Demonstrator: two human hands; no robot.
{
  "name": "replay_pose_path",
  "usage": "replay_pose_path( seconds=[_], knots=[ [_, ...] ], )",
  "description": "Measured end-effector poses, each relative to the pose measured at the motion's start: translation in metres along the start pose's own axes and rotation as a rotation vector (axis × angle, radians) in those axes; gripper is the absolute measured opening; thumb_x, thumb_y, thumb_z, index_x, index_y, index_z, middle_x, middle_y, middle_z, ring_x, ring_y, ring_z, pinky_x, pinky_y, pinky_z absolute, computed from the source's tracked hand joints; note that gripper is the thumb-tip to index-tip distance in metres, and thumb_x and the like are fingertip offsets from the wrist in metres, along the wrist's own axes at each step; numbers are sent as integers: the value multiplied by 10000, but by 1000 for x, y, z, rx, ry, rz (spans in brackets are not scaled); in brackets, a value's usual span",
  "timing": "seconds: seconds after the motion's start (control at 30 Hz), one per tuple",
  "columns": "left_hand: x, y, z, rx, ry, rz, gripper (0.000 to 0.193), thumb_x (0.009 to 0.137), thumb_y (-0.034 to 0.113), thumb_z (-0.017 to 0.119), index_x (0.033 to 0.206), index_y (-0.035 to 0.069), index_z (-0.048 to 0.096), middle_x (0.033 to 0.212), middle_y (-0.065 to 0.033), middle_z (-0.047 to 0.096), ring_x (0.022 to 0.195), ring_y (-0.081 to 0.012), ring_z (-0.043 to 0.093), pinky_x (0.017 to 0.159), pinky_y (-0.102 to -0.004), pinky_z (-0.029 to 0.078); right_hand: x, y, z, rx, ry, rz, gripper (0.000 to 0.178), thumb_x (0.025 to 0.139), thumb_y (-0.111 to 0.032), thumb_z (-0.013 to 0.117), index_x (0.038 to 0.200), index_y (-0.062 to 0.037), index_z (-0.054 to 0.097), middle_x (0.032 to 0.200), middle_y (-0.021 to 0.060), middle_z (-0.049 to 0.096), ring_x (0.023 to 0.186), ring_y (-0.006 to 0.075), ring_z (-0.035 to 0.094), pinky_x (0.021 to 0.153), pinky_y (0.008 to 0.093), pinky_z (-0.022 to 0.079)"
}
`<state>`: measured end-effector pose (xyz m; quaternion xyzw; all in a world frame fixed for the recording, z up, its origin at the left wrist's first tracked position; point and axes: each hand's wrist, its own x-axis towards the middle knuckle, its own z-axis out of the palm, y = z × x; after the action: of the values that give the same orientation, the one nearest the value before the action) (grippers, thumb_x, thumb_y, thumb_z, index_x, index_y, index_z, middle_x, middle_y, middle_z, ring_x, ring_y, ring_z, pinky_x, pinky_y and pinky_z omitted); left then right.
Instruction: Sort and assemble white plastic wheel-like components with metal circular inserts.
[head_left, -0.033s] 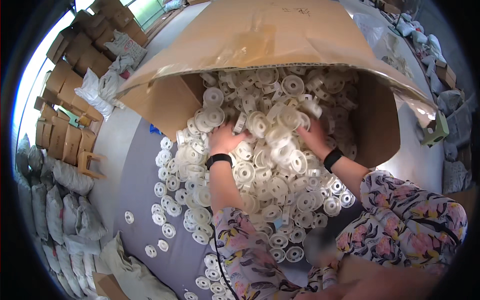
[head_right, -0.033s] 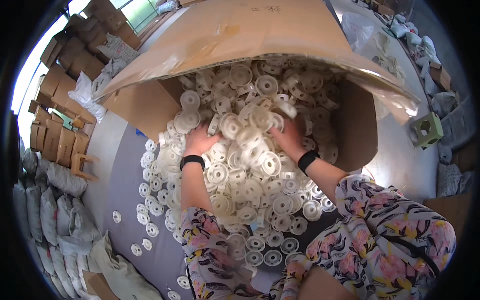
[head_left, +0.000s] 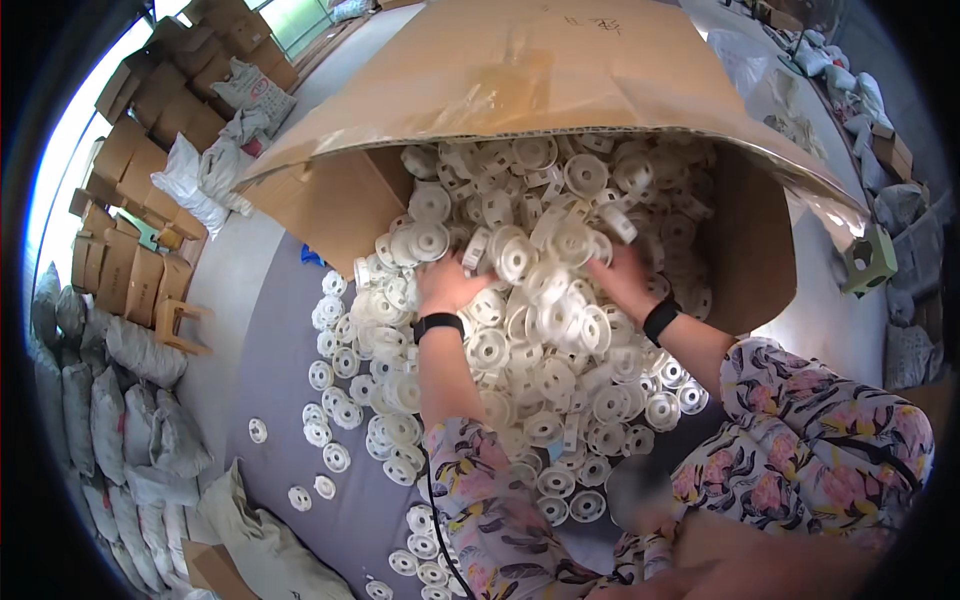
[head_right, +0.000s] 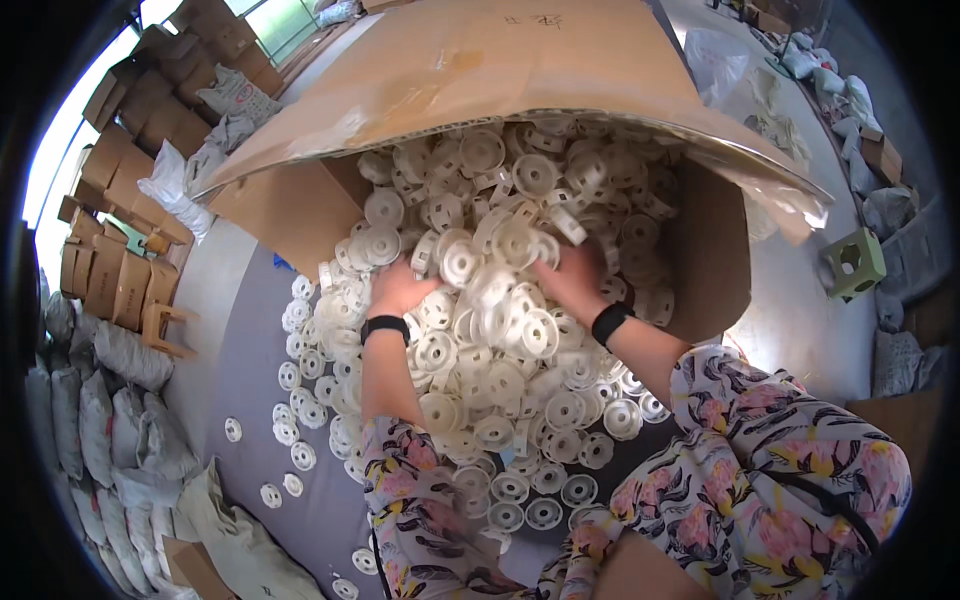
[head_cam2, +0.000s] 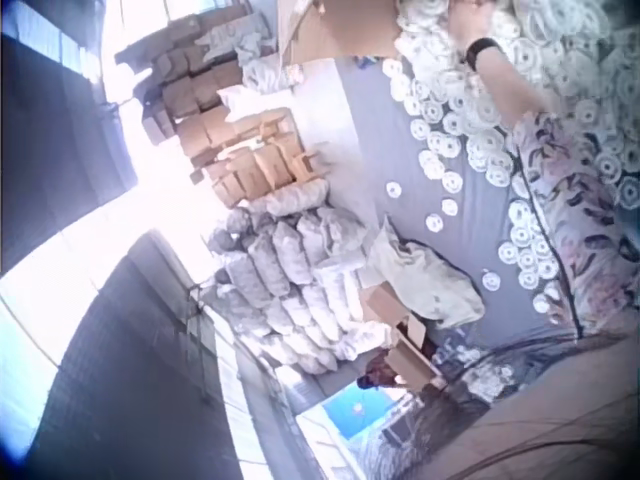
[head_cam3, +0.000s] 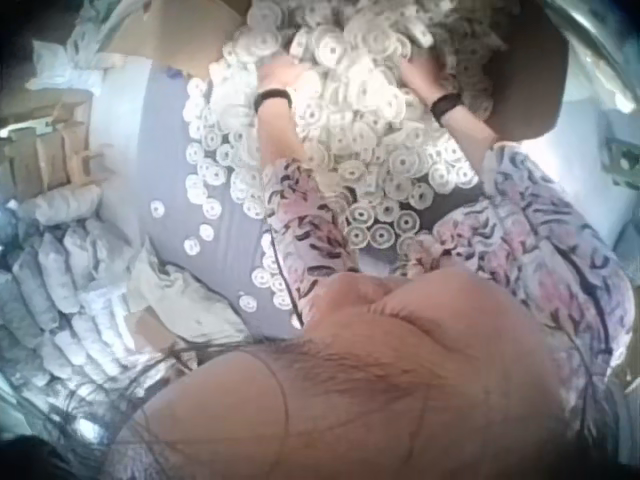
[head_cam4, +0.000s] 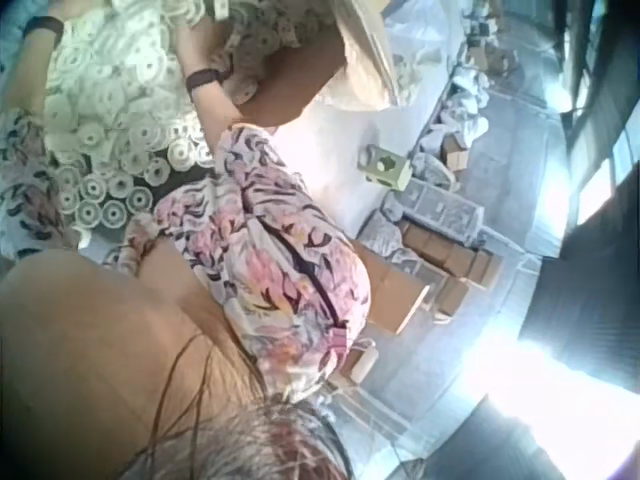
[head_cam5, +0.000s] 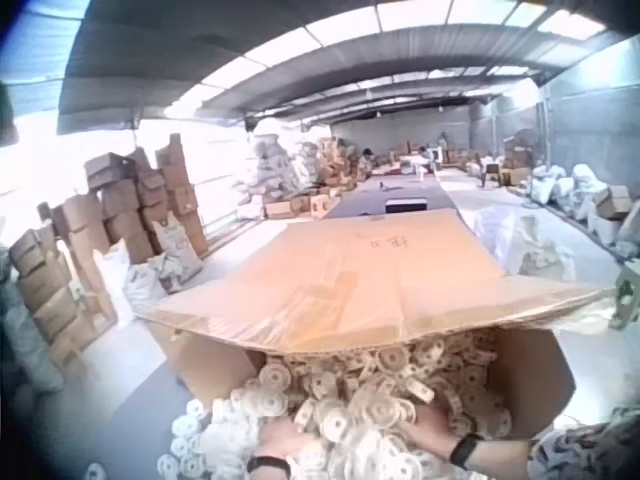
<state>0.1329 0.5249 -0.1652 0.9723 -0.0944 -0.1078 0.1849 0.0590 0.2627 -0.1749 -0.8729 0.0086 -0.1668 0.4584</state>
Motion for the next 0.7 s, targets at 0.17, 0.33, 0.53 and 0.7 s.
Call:
replay_pose_path(
  seconds=[0.17, 0.33, 0.53, 0.7],
  knots=[
    [-60, -26, 30, -29, 7, 8, 741, 605, 475, 697, 1251, 176, 492, 1380, -68, 354, 1301, -306, 227, 1019, -518, 252, -47, -32, 23, -250, -246, 4, 556, 742, -451, 603, 1174, -105, 548, 1116, 221, 505, 1066, 350, 465, 881, 408, 395],
    [-137, -63, 70, -135, 84, -127, 764, 567, 385, 721, 1260, 194, 461, 1361, -79, 356, 1248, -323, 318, 999, -535, 268, -95, -52, 54, -241, -613, -165, 615, 758, -527, 550, 1251, -164, 493, 1094, 239, 491, 1095, 380, 426, 939, 437, 352],
    [-161, -87, 49, -399, -3, 124, 486, 641, 296, 708, 1088, 146, 589, 1154, -124, 532, 1084, -306, 500, 902, -396, 414, -89, -55, 34, -250, -1029, -190, 608, 790, -484, 514, 1275, -121, 463, 1104, 227, 527, 1024, 352, 507, 889, 392, 410],
    [-107, -115, -5, -335, 446, -9, 450, 685, 334, 701, 1059, 110, 591, 1094, -164, 559, 1016, -314, 539, 856, -406, 421, 32, -33, -9, -322, 206, -401, 275, 755, -238, 597, 935, -30, 622, 842, 162, 620, 780, 364, 570, 689, 408, 472]
  ],
)
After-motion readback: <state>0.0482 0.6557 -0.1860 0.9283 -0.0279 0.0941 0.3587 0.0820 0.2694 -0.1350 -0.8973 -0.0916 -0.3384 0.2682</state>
